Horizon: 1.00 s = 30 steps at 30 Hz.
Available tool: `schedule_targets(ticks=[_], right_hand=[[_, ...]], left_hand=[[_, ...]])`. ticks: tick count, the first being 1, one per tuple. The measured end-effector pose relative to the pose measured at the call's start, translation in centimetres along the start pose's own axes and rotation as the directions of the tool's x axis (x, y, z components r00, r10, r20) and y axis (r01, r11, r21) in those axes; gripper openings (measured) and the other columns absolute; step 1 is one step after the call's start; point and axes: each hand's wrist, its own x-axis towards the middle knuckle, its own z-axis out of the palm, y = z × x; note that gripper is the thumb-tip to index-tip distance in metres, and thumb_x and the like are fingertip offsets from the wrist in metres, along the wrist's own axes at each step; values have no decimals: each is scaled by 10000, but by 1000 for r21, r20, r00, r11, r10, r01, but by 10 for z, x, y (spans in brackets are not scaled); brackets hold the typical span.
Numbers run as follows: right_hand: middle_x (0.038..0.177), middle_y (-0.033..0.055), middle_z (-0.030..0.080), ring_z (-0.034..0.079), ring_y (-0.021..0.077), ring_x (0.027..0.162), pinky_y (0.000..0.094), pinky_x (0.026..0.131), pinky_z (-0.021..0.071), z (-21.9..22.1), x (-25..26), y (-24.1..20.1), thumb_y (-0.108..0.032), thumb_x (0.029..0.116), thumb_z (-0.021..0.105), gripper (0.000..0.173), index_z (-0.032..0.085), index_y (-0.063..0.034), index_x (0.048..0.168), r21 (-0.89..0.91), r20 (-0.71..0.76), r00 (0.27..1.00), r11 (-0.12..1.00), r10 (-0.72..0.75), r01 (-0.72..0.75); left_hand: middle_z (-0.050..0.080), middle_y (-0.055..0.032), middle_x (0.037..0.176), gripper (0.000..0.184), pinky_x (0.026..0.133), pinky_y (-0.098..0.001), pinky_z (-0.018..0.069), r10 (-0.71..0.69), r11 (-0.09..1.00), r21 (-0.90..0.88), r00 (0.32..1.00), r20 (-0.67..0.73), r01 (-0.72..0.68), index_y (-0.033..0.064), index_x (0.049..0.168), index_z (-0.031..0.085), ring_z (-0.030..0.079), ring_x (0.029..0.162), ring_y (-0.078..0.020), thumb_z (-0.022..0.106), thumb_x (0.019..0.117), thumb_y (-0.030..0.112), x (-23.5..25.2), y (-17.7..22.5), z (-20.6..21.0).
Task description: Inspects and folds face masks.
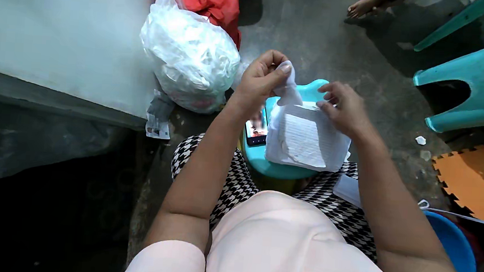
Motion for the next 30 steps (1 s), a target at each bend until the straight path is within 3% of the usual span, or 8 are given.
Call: schedule_targets(ticks=[5,11,15,19,23,26,28,30], right_hand=[[1111,252,628,624,425,1014,590,890,514,24,-12,9,-121,906,751,450,597,-6,1314,-165,-48,994,982,-101,92],[1114,246,622,614,430,1027,583,866,517,24,-24,6,-102,935,712,295,664,-11,1212,-193,-105,965,957,-240,217],[1209,232,600,648,304,989,416,810,564,21,-21,-3,-84,936,680,493,517,-5,1394,6,-168,959,973,-227,231],[1229,169,584,670,152,906,300,738,589,21,-13,-8,-79,912,660,564,446,9,1426,217,-196,966,953,-167,209],[1341,87,538,595,114,1177,277,950,550,14,-15,-10,-102,835,652,650,448,-12,1446,444,-184,943,833,-276,331],[1206,-148,650,613,-10,1128,223,988,529,3,-24,-17,-138,848,721,436,601,-191,1264,650,-120,937,688,-327,323],[1065,-187,717,659,-33,1002,211,902,563,-2,-23,-16,-232,901,738,234,704,-290,1125,747,-89,923,587,-375,311],[1045,-177,726,667,-26,976,219,887,567,-7,-21,-13,-272,940,707,187,720,-296,1125,779,-78,906,541,-416,315]], left_hand=[[636,19,880,58,711,-274,581,136,989,-38,987,-88,-139,112,1071,536,641,757,-78,503,1040,76,-5,6,-19],[641,23,884,55,710,-244,570,178,983,46,982,-63,-176,86,1073,552,643,771,-62,540,1025,62,-1,10,-18],[677,-27,945,146,722,-250,566,166,881,409,965,204,-238,7,1107,651,643,782,-56,578,1013,92,7,22,-2],[728,-47,1018,161,849,-312,553,81,586,700,889,451,-409,73,1105,715,685,911,-106,596,1026,149,14,37,23],[750,-64,1056,168,920,-323,558,109,504,659,798,593,-559,65,1111,730,714,992,-140,604,1010,108,22,39,41],[741,-101,974,155,859,-341,548,153,448,634,752,641,-631,38,1067,731,711,929,-192,598,997,75,27,43,53],[738,-112,955,155,843,-335,555,223,419,620,737,638,-663,24,1056,733,715,909,-200,596,996,66,30,43,58],[730,-118,940,151,826,-327,553,297,404,617,735,609,-675,15,1047,730,707,891,-201,595,998,63,31,43,62]])
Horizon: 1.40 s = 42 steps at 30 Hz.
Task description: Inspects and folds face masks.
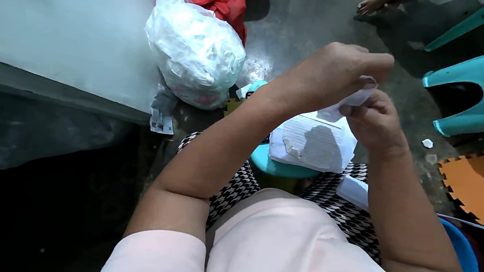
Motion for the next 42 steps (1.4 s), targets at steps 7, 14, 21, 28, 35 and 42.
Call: schedule_targets(ticks=[7,14,21,28,35,42], right_hand=[[970,-102,713,682,21,871,241,804,591,-21,-6,0,-78,963,583,177,653,-176,1092,-48,-131,991,999,3,-9],[984,-61,724,708,78,860,285,785,619,-30,-11,-3,-176,974,654,106,627,-210,1070,74,-206,977,997,49,-34],[938,-101,714,696,45,851,273,800,613,-31,-10,-4,-204,1079,469,207,667,-220,1021,-17,-199,980,999,27,-31],[1144,-55,652,645,64,1048,269,921,561,-19,-3,-10,-100,924,657,269,584,-115,1182,-315,-198,978,949,-61,-4],[1143,-86,652,642,54,1071,270,953,556,-3,19,-18,-86,934,663,346,498,-141,1234,-144,-23,990,981,-139,134],[995,-138,728,686,-7,924,219,860,586,-2,12,-1,-51,954,642,184,677,-189,1070,-101,-131,991,995,-28,14]], left_hand=[[745,-125,991,164,853,-307,561,-11,1000,21,951,-309,19,3,1066,744,711,927,-187,608,999,67,-3,-10,7],[716,-102,972,141,822,-270,568,-246,965,-180,884,-397,188,-30,1064,693,683,879,-105,624,997,73,-29,-24,17],[695,-39,979,132,841,-259,561,-414,873,-407,850,-325,269,4,1069,668,663,904,-55,601,1018,104,-51,-22,15],[712,-92,1022,156,821,-247,566,-228,962,-216,923,-309,166,-18,1079,690,679,908,-82,587,1024,85,-36,-16,4],[717,-93,839,202,685,-371,556,4,991,132,1000,-11,-3,52,1093,732,694,747,-209,551,1028,115,-5,-11,-1],[693,-93,817,194,674,-371,539,24,976,215,999,41,-32,55,1011,701,695,761,-221,521,1042,120,12,1,-12]])
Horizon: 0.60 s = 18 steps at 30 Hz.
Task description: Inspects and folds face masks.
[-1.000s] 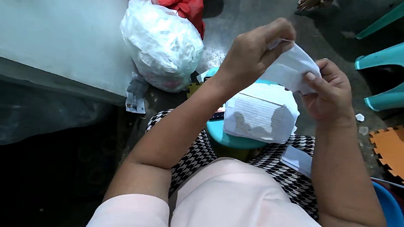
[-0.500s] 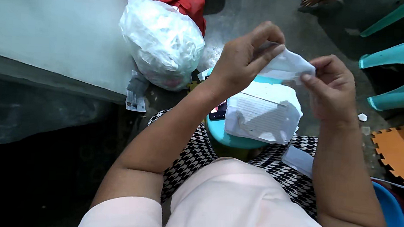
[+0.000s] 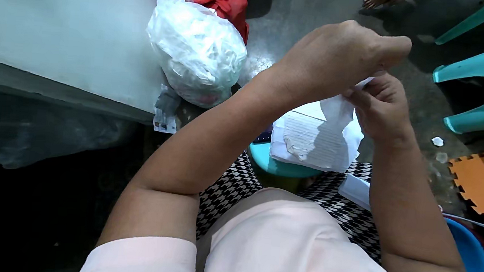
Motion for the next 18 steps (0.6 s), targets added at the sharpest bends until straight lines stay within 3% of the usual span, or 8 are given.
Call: schedule_targets(ticks=[2,7,14,18], right_hand=[[958,-127,729,686,-7,892,222,839,589,-1,-4,5,-23,951,619,180,678,-172,1033,-10,-19,999,999,50,-50],[1005,-124,728,689,16,945,259,888,586,-13,-13,17,-100,984,604,153,679,-185,1088,13,-59,995,997,80,-80],[981,-92,707,695,61,895,294,841,606,-29,-21,14,-98,943,660,172,596,-211,1057,117,-116,992,993,46,-32],[1003,-41,722,717,129,916,374,871,618,-32,-21,11,-154,934,705,143,628,-214,1039,243,-126,991,970,48,-17]], left_hand=[[697,-89,822,195,677,-364,542,15,1000,22,999,-46,-14,53,1012,701,698,771,-215,521,1041,122,1,0,-1],[741,-87,898,195,738,-347,569,-14,1000,24,985,-170,18,51,1059,729,724,829,-196,556,1036,138,-3,2,1],[728,-109,905,169,691,-275,549,-89,994,-89,927,-365,60,-11,1061,715,668,747,-137,580,1025,85,-24,-3,18],[735,-132,990,164,792,-267,575,-177,973,-213,874,-453,86,-51,1075,699,705,874,-124,592,1019,62,-37,-8,25]])
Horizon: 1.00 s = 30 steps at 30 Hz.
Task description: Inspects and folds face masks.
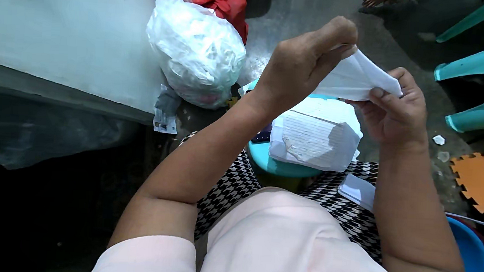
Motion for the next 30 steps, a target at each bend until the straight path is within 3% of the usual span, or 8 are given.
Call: schedule_targets(ticks=[4,10,14,18,21,24,27,30], right_hand=[[1026,-2,725,727,166,928,402,870,623,5,2,-5,-112,965,645,132,609,-197,1060,76,-2,1000,997,-20,20],[970,-48,704,705,101,885,332,857,619,13,8,-7,-50,954,647,178,599,-208,1022,37,7,999,999,-34,33],[963,-35,708,713,107,848,330,809,628,18,8,-7,-57,1006,545,137,578,-165,1084,-26,-86,996,999,20,-22],[965,-28,714,723,122,826,335,760,638,17,6,-6,-85,1046,486,114,564,-161,1081,-36,-146,987,997,64,-70],[935,-21,713,720,116,750,303,698,641,17,7,-7,-42,1027,505,129,541,-153,1083,-24,-153,980,991,125,-130],[955,-4,683,686,96,691,264,627,622,19,9,-7,16,993,505,224,510,-144,1150,-29,-148,953,962,264,-271],[972,53,642,636,109,618,278,565,594,18,11,5,59,949,552,405,472,-108,1310,-211,-221,877,857,427,-471],[1005,134,633,619,162,613,333,560,572,18,9,19,41,916,626,553,449,-100,1420,-454,-277,835,700,476,-550]], left_hand=[[719,-125,980,164,747,-243,554,-59,998,-38,997,-59,57,-51,1081,689,664,817,-89,591,1023,67,-8,-6,-1],[688,-124,1003,162,877,-269,543,-113,991,-74,993,-33,111,-55,1056,664,661,959,-115,565,1030,71,-6,-9,-5],[680,-93,985,153,810,-245,556,-191,974,-127,981,-18,187,-37,1059,653,659,898,-82,565,1038,86,-4,-9,-5],[668,-50,978,131,796,-252,557,-370,898,-232,927,57,373,2,1072,635,652,877,-63,565,1038,108,-10,-11,-6],[657,-55,981,124,764,-281,573,-529,739,-392,832,165,548,16,1085,611,658,854,-91,549,1045,116,-16,-16,-5],[642,-57,924,101,692,-323,596,-676,460,-512,660,327,725,46,1089,567,665,780,-129,511,1065,126,-23,-20,-2],[663,-99,945,149,703,-360,598,-778,249,-399,427,460,883,40,1150,562,680,788,-172,513,1075,161,-42,-37,5],[669,-152,996,307,697,-403,596,-837,182,-247,282,469,952,70,1327,499,689,792,-224,581,1049,169,-64,-52,16]])
